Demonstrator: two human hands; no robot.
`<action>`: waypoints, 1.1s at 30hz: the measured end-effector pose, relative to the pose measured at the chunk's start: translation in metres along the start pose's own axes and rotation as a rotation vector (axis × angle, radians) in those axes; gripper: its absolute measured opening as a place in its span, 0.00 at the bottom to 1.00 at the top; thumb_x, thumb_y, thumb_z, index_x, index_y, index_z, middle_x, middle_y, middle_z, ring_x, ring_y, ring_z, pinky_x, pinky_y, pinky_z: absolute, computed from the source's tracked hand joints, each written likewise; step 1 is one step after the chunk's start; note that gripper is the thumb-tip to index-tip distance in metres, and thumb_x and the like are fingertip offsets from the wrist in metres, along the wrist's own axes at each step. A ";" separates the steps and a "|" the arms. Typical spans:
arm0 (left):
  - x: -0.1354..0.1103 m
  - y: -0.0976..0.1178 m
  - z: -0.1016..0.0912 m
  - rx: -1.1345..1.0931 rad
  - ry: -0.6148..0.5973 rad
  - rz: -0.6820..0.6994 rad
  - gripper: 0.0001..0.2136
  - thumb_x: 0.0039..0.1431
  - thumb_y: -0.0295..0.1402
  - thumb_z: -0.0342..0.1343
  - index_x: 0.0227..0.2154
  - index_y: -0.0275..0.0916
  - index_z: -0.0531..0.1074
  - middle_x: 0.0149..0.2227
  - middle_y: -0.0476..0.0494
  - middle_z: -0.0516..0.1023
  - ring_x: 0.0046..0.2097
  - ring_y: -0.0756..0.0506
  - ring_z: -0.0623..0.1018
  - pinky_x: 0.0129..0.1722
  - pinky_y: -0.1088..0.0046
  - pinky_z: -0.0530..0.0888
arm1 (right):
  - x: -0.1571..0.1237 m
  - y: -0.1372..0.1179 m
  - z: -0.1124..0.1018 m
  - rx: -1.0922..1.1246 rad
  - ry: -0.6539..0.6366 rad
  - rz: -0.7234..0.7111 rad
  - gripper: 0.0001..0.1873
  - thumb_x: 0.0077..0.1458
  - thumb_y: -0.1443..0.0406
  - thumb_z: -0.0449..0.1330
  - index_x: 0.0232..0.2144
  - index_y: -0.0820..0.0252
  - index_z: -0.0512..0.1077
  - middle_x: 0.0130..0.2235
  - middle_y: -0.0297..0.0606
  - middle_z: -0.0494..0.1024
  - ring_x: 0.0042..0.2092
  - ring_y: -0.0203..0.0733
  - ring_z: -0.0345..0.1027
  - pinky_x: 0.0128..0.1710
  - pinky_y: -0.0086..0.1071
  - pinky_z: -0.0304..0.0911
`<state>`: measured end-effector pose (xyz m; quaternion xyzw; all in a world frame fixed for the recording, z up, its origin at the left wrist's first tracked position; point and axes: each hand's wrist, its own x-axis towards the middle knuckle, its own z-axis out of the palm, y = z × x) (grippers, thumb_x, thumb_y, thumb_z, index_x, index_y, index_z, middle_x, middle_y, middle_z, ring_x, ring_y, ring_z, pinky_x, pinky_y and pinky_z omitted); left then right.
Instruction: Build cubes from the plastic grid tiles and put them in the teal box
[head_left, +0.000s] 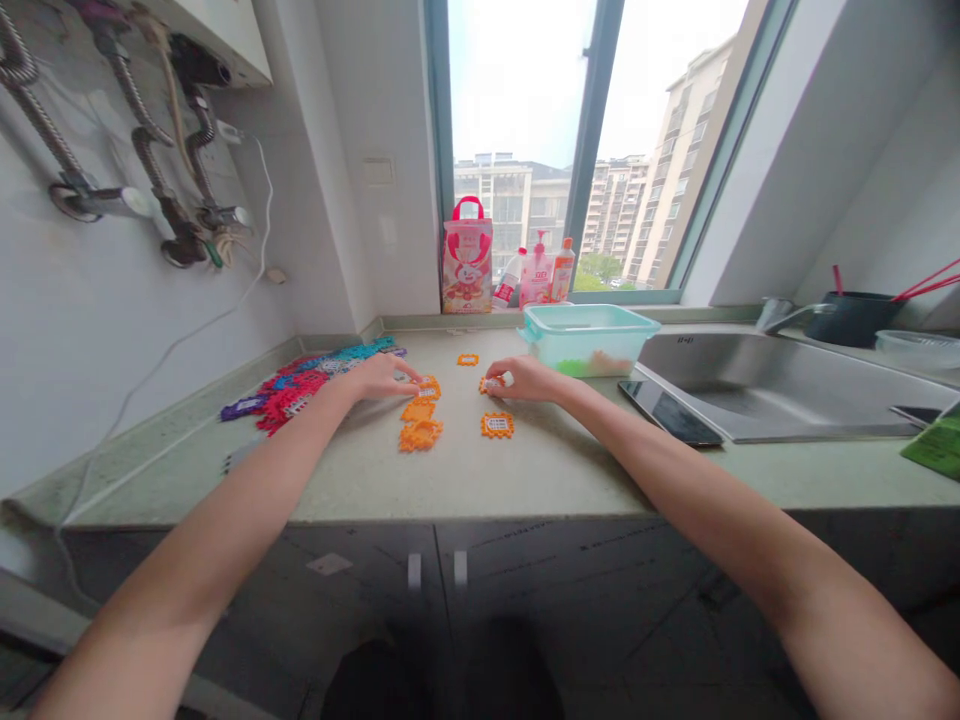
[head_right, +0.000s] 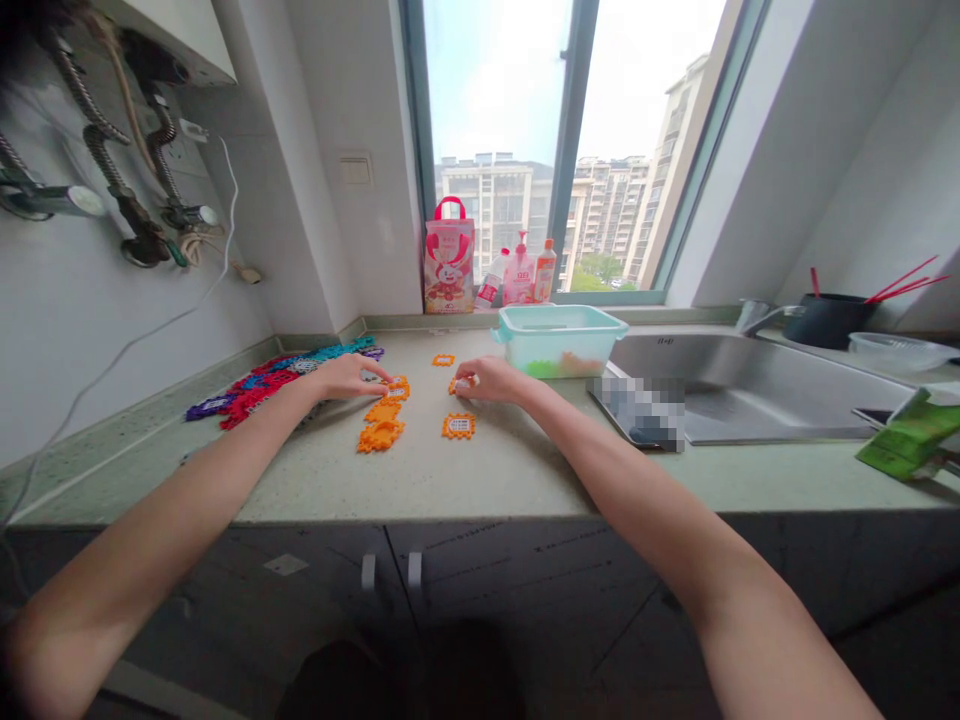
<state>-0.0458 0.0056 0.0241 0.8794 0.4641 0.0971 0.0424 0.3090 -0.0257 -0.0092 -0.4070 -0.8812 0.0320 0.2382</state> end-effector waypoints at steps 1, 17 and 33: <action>0.002 0.005 0.004 -0.039 0.012 0.017 0.23 0.55 0.54 0.62 0.48 0.49 0.86 0.51 0.46 0.86 0.52 0.39 0.81 0.51 0.71 0.73 | 0.000 -0.001 -0.001 -0.008 0.010 -0.007 0.13 0.60 0.59 0.68 0.46 0.54 0.83 0.48 0.40 0.87 0.47 0.48 0.81 0.48 0.36 0.70; 0.014 0.040 0.012 -0.076 0.257 0.019 0.19 0.66 0.47 0.55 0.47 0.42 0.84 0.39 0.45 0.86 0.33 0.46 0.77 0.36 0.71 0.68 | 0.015 -0.028 0.025 0.171 0.155 -0.198 0.17 0.67 0.58 0.61 0.54 0.55 0.79 0.54 0.42 0.83 0.54 0.46 0.78 0.57 0.41 0.68; 0.014 0.020 0.022 -0.059 0.071 -0.214 0.24 0.66 0.52 0.48 0.45 0.40 0.82 0.31 0.42 0.83 0.36 0.40 0.81 0.36 0.69 0.69 | 0.016 -0.010 0.031 0.372 0.230 0.037 0.19 0.61 0.52 0.67 0.51 0.52 0.80 0.55 0.40 0.83 0.54 0.47 0.77 0.54 0.42 0.70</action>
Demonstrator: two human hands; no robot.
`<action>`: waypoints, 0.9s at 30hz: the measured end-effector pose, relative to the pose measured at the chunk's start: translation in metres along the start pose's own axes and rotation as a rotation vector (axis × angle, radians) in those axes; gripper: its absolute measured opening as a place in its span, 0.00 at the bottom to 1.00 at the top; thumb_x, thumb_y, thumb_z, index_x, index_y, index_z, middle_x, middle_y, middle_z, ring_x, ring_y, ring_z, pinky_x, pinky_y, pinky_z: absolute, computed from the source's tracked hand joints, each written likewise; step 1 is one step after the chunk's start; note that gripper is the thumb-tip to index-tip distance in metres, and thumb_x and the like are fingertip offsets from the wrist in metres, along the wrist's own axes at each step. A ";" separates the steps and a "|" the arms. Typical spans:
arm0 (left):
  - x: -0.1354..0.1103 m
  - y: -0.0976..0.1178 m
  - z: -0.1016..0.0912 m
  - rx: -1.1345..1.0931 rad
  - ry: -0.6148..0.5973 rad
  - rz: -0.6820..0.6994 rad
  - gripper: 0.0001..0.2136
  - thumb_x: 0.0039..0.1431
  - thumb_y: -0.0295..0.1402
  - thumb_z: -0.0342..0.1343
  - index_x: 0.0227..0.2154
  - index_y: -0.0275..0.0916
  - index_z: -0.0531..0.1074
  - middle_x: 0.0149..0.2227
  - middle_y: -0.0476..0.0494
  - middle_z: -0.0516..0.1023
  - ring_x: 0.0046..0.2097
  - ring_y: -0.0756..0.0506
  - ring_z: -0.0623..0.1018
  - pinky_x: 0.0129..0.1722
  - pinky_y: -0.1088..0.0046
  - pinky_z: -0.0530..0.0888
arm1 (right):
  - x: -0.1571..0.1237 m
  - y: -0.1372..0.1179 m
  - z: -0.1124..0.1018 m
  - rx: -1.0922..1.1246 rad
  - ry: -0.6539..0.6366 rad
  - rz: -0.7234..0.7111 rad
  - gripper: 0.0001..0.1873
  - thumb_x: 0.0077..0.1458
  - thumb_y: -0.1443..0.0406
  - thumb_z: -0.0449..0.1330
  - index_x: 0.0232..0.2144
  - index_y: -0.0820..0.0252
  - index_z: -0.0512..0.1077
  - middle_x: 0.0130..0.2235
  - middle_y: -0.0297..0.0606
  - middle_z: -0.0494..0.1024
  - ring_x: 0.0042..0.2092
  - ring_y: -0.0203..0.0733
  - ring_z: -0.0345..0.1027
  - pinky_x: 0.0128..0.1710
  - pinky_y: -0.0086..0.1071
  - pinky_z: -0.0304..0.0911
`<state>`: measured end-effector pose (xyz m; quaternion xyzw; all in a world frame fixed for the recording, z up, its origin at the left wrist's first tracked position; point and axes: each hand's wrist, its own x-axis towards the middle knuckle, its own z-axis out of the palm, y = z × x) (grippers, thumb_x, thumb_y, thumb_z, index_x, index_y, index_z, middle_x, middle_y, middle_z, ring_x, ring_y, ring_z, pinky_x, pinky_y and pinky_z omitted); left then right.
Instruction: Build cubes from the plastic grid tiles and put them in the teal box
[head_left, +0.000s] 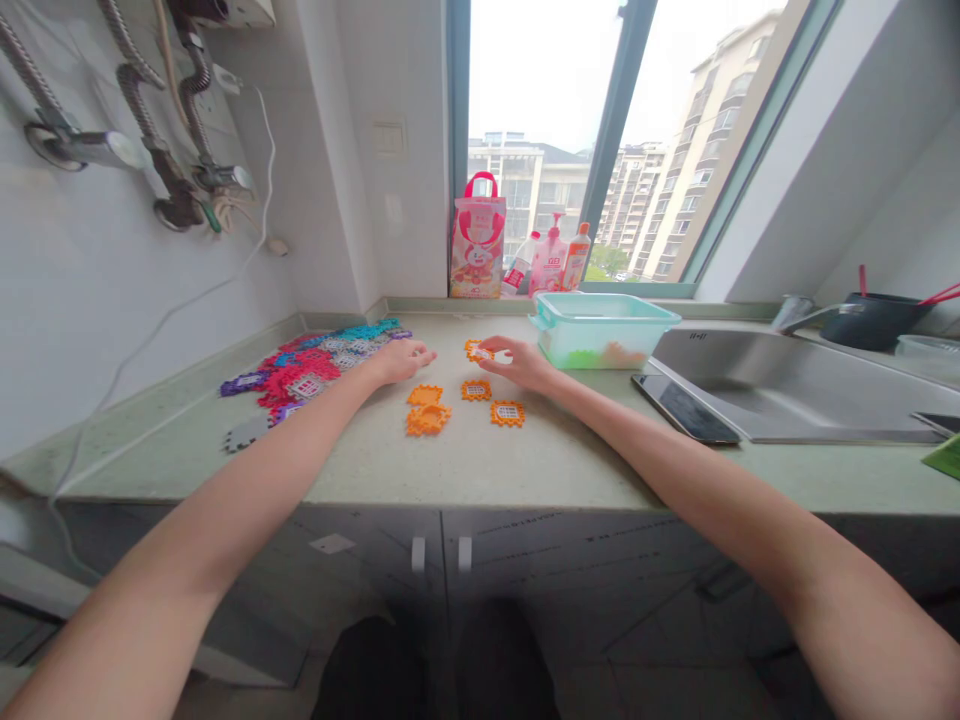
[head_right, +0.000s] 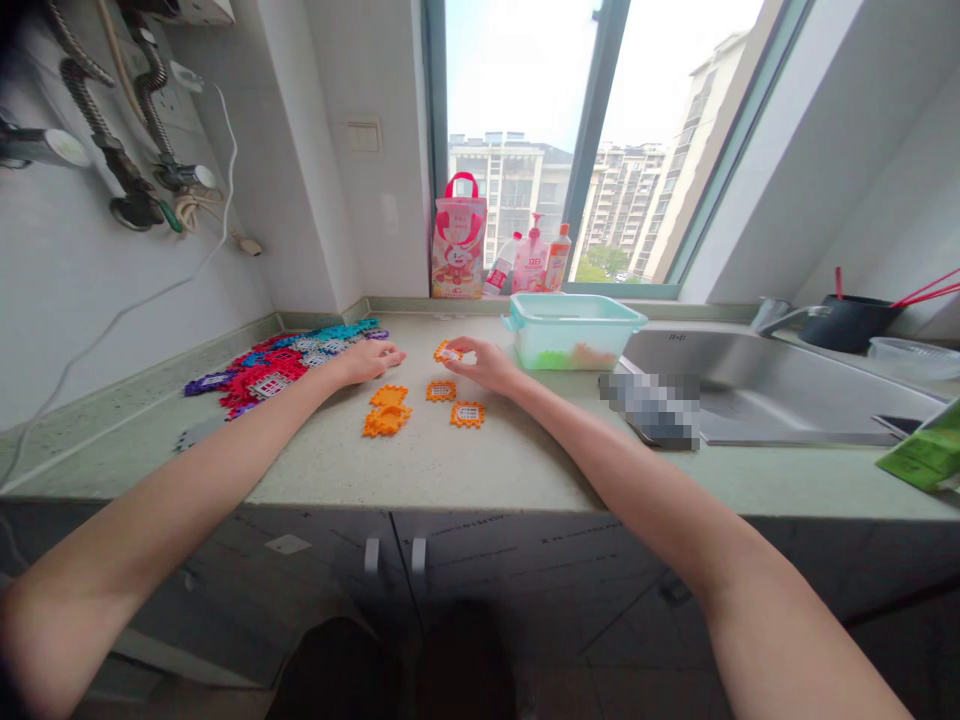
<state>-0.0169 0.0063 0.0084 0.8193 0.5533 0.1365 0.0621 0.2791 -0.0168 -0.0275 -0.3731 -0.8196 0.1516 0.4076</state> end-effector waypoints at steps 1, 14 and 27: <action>-0.001 0.000 -0.001 -0.009 -0.005 0.001 0.24 0.66 0.52 0.48 0.45 0.40 0.81 0.30 0.43 0.82 0.35 0.41 0.80 0.36 0.69 0.69 | 0.000 0.003 -0.002 -0.021 0.031 -0.001 0.19 0.61 0.53 0.67 0.51 0.52 0.80 0.54 0.40 0.83 0.54 0.47 0.77 0.55 0.42 0.70; -0.001 -0.007 0.002 -0.111 0.016 0.070 0.24 0.63 0.58 0.50 0.36 0.42 0.79 0.22 0.47 0.78 0.28 0.43 0.76 0.29 0.69 0.65 | -0.007 -0.032 -0.020 -0.279 -0.102 -0.321 0.11 0.66 0.57 0.62 0.46 0.54 0.80 0.48 0.43 0.84 0.53 0.52 0.73 0.60 0.48 0.65; 0.000 -0.013 0.004 -0.184 0.008 0.094 0.26 0.62 0.58 0.50 0.37 0.40 0.80 0.25 0.46 0.79 0.28 0.44 0.76 0.30 0.70 0.66 | -0.004 -0.020 -0.005 -0.288 0.099 -0.254 0.08 0.64 0.61 0.63 0.45 0.54 0.76 0.50 0.43 0.81 0.53 0.52 0.73 0.59 0.44 0.64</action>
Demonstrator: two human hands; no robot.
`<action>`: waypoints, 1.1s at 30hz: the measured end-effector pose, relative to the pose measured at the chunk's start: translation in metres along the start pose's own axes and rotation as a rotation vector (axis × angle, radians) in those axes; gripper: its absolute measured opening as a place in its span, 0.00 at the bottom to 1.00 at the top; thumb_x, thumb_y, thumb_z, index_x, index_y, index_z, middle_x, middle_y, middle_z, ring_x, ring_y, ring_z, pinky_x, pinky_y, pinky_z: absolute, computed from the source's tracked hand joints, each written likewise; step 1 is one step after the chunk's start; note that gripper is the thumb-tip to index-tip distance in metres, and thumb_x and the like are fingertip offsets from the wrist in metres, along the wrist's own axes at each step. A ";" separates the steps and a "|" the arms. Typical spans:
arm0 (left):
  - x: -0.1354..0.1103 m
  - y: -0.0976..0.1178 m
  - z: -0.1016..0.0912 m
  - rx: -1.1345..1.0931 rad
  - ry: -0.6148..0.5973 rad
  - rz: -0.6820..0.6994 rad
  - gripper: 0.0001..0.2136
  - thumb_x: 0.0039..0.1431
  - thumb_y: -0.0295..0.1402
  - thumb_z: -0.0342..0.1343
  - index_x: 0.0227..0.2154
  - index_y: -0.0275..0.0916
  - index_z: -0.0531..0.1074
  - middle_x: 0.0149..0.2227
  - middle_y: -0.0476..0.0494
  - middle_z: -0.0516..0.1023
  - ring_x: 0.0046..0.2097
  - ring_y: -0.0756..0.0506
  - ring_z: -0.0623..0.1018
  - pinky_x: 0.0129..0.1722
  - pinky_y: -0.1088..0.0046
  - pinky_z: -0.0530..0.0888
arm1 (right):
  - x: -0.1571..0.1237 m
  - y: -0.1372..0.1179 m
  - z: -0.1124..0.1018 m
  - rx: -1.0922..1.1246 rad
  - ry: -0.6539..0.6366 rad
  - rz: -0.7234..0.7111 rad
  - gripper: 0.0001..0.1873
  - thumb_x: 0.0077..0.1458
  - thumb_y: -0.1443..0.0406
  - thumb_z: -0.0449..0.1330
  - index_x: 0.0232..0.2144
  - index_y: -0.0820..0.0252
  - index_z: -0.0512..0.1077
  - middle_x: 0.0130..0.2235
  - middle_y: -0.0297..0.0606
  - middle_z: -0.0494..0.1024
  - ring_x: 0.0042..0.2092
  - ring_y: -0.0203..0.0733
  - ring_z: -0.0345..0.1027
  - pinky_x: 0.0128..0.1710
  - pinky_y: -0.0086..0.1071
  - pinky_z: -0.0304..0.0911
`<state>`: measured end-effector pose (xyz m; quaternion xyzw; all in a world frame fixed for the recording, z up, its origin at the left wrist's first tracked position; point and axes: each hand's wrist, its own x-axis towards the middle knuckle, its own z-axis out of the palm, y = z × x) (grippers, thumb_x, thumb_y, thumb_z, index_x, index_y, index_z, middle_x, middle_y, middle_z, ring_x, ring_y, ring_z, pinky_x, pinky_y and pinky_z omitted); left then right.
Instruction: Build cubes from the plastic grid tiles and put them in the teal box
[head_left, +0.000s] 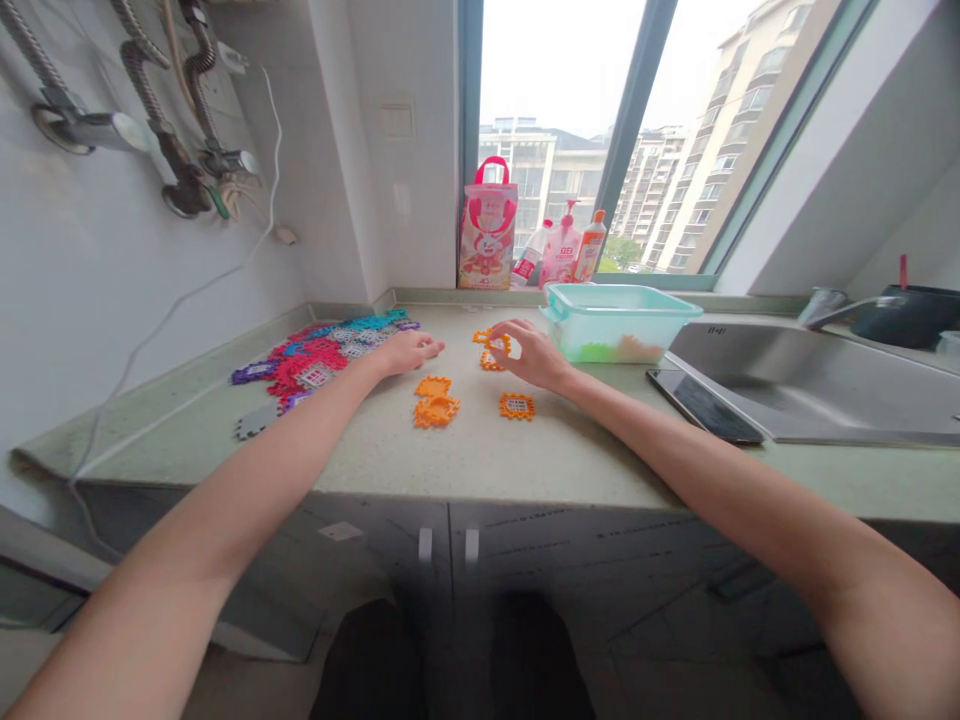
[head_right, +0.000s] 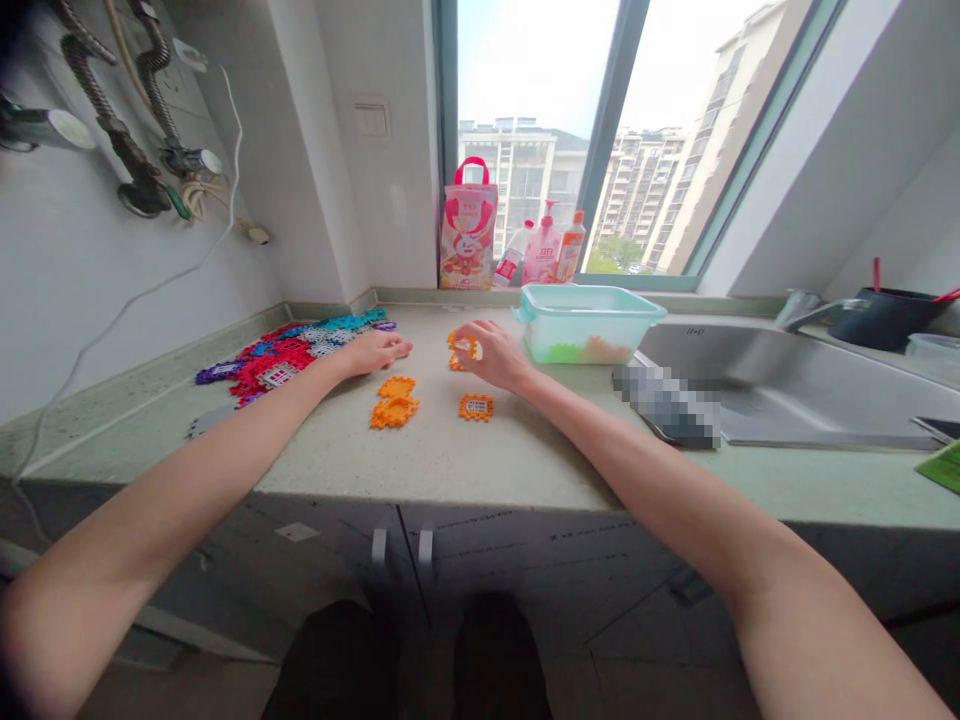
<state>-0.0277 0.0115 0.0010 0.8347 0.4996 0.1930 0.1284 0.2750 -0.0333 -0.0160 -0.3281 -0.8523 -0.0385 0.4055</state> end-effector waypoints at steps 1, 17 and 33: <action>0.000 0.000 -0.001 -0.002 0.001 0.000 0.26 0.62 0.58 0.50 0.37 0.40 0.80 0.25 0.46 0.79 0.28 0.44 0.76 0.30 0.70 0.66 | 0.000 0.003 -0.001 -0.017 0.035 0.018 0.10 0.66 0.60 0.61 0.47 0.54 0.76 0.52 0.43 0.81 0.55 0.52 0.72 0.60 0.44 0.63; -0.003 0.011 0.023 0.244 0.171 0.117 0.40 0.66 0.65 0.46 0.75 0.53 0.57 0.80 0.38 0.41 0.78 0.24 0.40 0.71 0.32 0.41 | -0.015 0.031 -0.001 -0.088 -0.290 0.337 0.53 0.56 0.32 0.60 0.76 0.36 0.51 0.80 0.43 0.39 0.77 0.76 0.31 0.69 0.78 0.40; -0.013 0.019 0.017 0.259 0.335 0.096 0.39 0.63 0.66 0.51 0.68 0.47 0.68 0.78 0.34 0.48 0.75 0.24 0.53 0.70 0.41 0.56 | -0.018 0.006 -0.003 -0.088 -0.224 0.182 0.40 0.62 0.37 0.59 0.71 0.39 0.64 0.77 0.46 0.51 0.75 0.70 0.46 0.69 0.72 0.43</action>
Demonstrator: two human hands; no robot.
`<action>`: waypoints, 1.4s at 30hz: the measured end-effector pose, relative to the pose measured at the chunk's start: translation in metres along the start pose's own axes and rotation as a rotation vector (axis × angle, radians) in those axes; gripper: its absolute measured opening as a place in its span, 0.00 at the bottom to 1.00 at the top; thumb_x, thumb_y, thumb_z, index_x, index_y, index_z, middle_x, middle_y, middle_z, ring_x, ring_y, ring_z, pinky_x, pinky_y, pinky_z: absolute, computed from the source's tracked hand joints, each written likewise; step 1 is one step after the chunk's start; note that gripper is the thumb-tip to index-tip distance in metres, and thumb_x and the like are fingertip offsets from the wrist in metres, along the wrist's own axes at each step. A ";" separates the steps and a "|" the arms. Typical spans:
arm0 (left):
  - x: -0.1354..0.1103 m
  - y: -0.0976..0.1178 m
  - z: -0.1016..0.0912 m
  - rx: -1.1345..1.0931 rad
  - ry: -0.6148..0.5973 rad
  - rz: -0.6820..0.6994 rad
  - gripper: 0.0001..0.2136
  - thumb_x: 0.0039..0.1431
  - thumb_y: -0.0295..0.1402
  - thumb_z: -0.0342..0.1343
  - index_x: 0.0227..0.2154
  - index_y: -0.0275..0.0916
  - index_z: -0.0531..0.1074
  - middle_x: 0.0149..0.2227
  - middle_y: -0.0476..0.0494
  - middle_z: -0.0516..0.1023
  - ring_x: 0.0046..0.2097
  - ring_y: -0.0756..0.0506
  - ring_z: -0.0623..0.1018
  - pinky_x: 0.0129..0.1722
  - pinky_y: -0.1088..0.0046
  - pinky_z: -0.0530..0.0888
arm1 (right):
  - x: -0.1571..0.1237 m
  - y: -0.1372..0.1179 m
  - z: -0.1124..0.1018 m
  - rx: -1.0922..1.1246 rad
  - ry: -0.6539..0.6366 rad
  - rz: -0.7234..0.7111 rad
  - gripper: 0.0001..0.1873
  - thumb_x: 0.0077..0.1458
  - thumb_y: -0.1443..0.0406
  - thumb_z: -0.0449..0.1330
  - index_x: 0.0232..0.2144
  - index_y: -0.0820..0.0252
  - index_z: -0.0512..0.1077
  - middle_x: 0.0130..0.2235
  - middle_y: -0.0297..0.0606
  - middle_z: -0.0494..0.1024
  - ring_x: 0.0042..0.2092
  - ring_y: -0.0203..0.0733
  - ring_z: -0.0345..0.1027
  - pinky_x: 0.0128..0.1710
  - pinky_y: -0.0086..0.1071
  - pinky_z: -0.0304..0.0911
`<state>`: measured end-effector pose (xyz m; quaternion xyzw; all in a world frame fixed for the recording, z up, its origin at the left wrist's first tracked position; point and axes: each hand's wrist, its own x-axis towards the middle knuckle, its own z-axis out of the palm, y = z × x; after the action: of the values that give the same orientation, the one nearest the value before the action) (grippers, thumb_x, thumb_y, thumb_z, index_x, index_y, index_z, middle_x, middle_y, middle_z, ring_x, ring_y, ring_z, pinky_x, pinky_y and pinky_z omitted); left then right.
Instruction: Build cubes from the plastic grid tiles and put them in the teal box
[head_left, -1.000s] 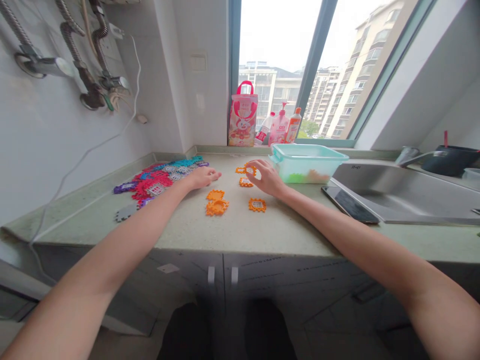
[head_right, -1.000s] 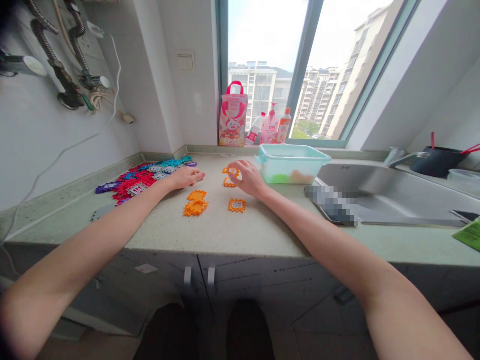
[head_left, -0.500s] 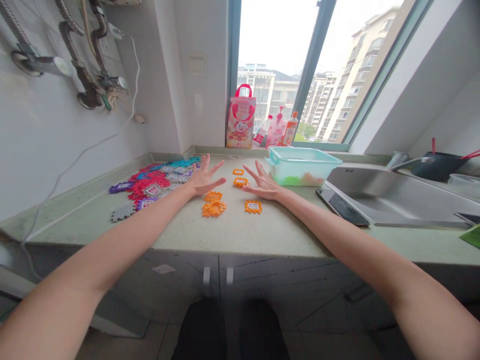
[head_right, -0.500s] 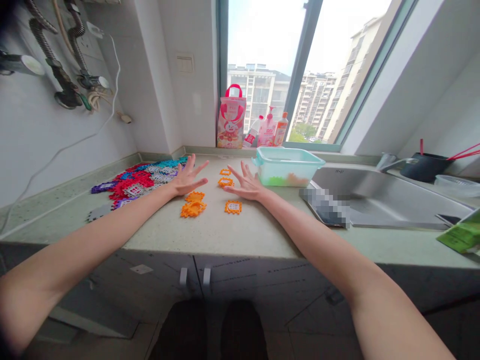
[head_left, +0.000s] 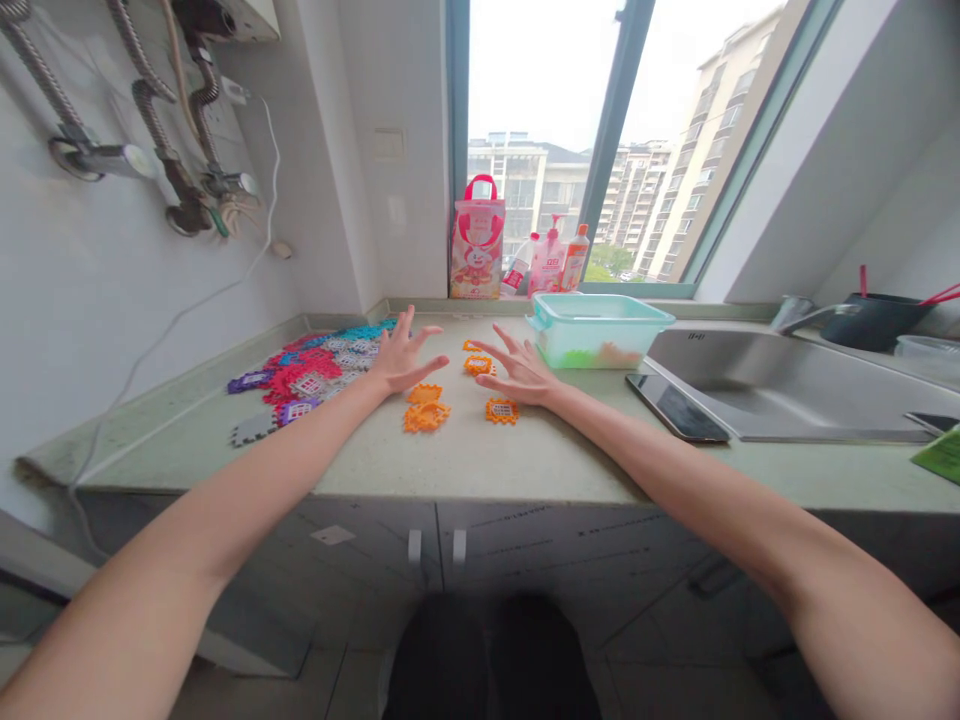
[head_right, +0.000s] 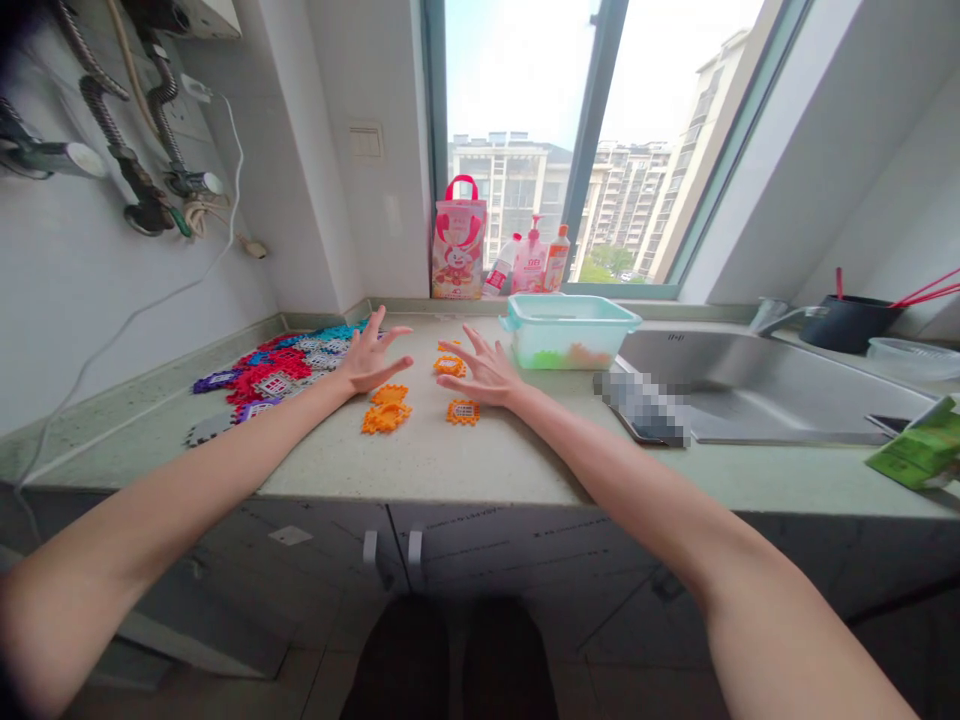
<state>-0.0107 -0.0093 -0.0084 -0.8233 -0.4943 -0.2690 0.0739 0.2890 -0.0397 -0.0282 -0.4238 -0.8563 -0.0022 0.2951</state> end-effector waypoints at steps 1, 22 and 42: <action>-0.002 0.002 -0.003 -0.006 0.079 0.026 0.33 0.64 0.62 0.53 0.62 0.44 0.73 0.74 0.33 0.57 0.71 0.27 0.62 0.68 0.48 0.61 | -0.002 -0.005 -0.002 0.000 0.058 -0.041 0.35 0.64 0.39 0.59 0.67 0.42 0.69 0.74 0.48 0.58 0.73 0.66 0.53 0.69 0.67 0.47; 0.014 -0.014 -0.068 -0.261 -0.907 0.142 0.30 0.44 0.52 0.72 0.52 0.47 0.80 0.37 0.49 0.77 0.39 0.44 0.75 0.35 0.73 0.68 | 0.000 -0.044 -0.062 0.077 -0.337 -0.064 0.12 0.57 0.63 0.61 0.23 0.57 0.65 0.25 0.31 0.68 0.30 0.36 0.61 0.31 0.32 0.49; 0.011 -0.008 -0.023 -0.380 -0.568 0.060 0.28 0.47 0.53 0.69 0.51 0.48 0.84 0.33 0.50 0.78 0.31 0.46 0.72 0.32 0.70 0.64 | 0.021 0.000 0.001 0.364 0.329 -0.001 0.25 0.53 0.56 0.70 0.51 0.56 0.72 0.47 0.41 0.77 0.44 0.43 0.74 0.41 0.35 0.71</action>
<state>-0.0219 -0.0059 0.0156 -0.8786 -0.4117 -0.1141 -0.2135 0.2788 -0.0241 -0.0183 -0.3573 -0.7832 0.0829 0.5020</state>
